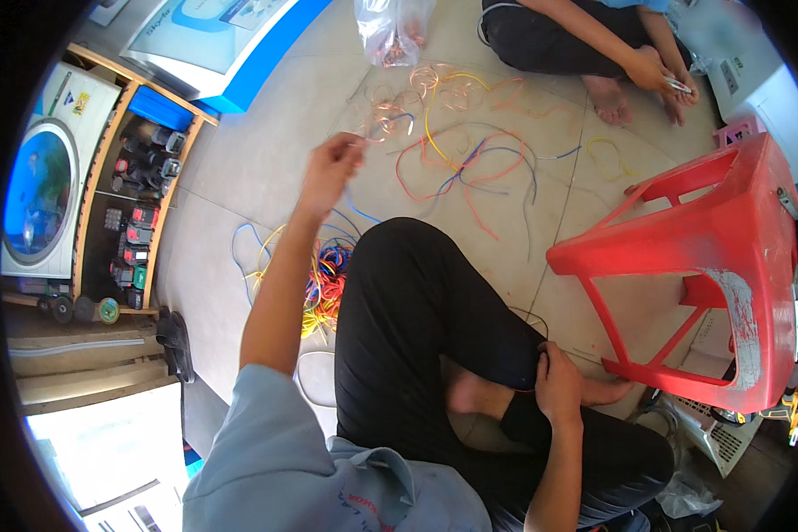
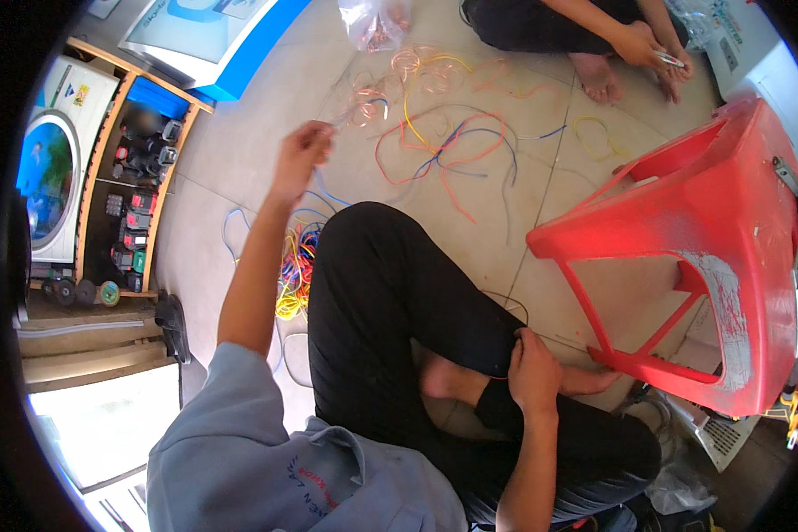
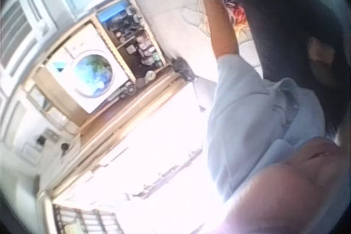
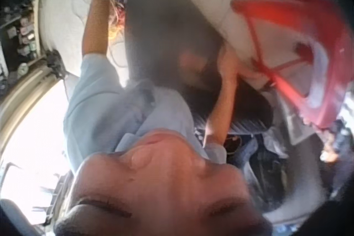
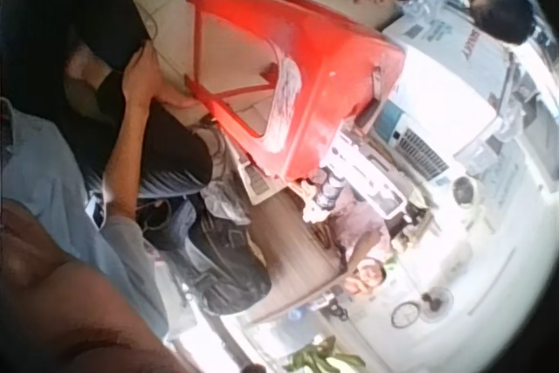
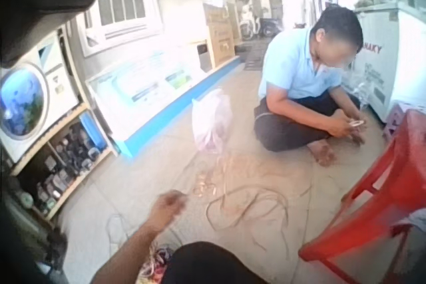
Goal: The person sits on the floor and assembles a wire harness by stripping insulation from colored wires, twisting them, and inserting them into a metal bracket mounted on a red stool. They use a cordless drill to secure the bracket and handle multiple wire colors.
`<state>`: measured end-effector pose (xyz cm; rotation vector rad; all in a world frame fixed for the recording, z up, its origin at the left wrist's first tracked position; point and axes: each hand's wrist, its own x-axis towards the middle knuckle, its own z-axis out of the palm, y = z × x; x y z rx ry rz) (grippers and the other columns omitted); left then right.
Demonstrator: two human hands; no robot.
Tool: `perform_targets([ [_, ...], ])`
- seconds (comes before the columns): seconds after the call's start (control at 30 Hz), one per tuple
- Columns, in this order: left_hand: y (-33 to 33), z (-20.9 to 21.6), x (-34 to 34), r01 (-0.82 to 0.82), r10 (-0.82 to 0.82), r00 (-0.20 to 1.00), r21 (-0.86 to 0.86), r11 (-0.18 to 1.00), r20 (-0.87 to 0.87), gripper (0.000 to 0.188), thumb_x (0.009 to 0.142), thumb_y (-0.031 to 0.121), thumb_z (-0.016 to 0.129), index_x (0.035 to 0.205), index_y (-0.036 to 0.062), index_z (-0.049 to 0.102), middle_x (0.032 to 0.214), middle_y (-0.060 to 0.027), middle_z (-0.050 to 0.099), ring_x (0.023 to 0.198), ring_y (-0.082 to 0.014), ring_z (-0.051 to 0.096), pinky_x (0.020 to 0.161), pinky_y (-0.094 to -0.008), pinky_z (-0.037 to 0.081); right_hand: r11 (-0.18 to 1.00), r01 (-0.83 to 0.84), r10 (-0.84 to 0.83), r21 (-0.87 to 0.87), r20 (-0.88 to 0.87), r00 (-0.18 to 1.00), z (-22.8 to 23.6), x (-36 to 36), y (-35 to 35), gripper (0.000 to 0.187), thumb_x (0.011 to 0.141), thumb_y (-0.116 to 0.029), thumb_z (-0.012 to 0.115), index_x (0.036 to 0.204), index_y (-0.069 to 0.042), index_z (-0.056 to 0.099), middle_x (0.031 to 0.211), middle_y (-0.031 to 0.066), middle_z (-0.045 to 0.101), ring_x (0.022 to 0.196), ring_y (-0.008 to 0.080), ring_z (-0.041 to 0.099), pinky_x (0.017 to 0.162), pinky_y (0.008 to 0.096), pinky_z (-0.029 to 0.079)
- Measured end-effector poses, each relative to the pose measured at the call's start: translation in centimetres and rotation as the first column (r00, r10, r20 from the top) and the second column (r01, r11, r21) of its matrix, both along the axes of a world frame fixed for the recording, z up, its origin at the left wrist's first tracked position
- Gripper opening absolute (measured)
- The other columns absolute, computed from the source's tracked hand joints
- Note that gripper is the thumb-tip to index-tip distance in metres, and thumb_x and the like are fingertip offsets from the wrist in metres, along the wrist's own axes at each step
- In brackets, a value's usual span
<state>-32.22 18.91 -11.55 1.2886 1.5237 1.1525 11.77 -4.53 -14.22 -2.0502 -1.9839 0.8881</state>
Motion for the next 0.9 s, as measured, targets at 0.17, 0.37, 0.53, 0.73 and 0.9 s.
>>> perform_targets([
  [0.17,-6.2,13.2,-5.8,-0.335,0.256,0.939,0.437,0.835,0.229,0.012,0.104,0.017,0.058,0.096,0.0079,0.063,0.071,0.0061,0.046,0.056,-0.0029,0.029,0.050,-0.0232,0.022,0.999,-0.031,0.032,-0.029,0.036,0.999,0.0,-0.3,-0.7,0.025,0.100,-0.014,0.050,0.120,-0.002,0.060,0.114,0.0227,0.066,0.102,0.0432,0.065,0.086,0.0498,0.051],
  [0.37,-12.8,20.5,-5.4,-0.495,0.254,0.803,0.365,0.789,0.540,0.020,0.107,0.022,0.052,0.093,0.0094,0.059,0.060,0.0096,0.023,0.048,-0.0028,0.016,0.043,-0.0241,0.014,0.994,-0.070,0.068,0.079,0.018,0.997,2.7,-1.9,-1.0,0.025,0.098,-0.012,0.054,0.121,-0.003,0.060,0.111,0.0197,0.064,0.102,0.0387,0.065,0.088,0.0462,0.051],
  [0.53,-14.8,20.5,3.7,-0.289,-0.038,0.682,0.317,0.903,0.731,0.022,0.109,0.029,0.049,0.100,0.0100,0.056,0.059,0.0089,0.020,0.045,-0.0023,0.014,0.040,-0.0235,0.012,0.986,-0.027,0.079,0.162,-0.328,0.942,6.0,-4.0,-1.1,0.034,0.094,-0.010,0.061,0.127,-0.004,0.059,0.114,0.0177,0.061,0.104,0.0336,0.063,0.090,0.0423,0.050],
  [0.73,-17.9,19.9,9.3,-0.057,-0.319,-0.061,0.316,0.947,0.946,0.025,0.111,0.026,0.039,0.101,0.0078,0.052,0.061,0.0077,0.017,0.045,-0.0039,0.013,0.040,-0.0233,0.013,0.779,-0.098,0.439,0.620,-0.427,0.791,15.4,-16.0,1.9,0.058,0.088,-0.022,0.073,0.139,-0.006,0.053,0.129,0.0170,0.057,0.123,0.0366,0.053,0.106,0.0453,0.040],
  [0.9,-15.1,21.4,1.8,-0.449,0.057,0.757,0.455,0.769,0.651,0.021,0.110,0.025,0.045,0.096,0.0097,0.050,0.061,0.0061,0.022,0.048,-0.0039,0.016,0.043,-0.0231,0.016,0.773,-0.592,0.608,0.227,-0.530,0.591,14.9,-17.0,4.5,0.040,0.090,-0.020,0.070,0.126,-0.008,0.061,0.124,0.0146,0.061,0.115,0.0347,0.059,0.097,0.0443,0.047],
])
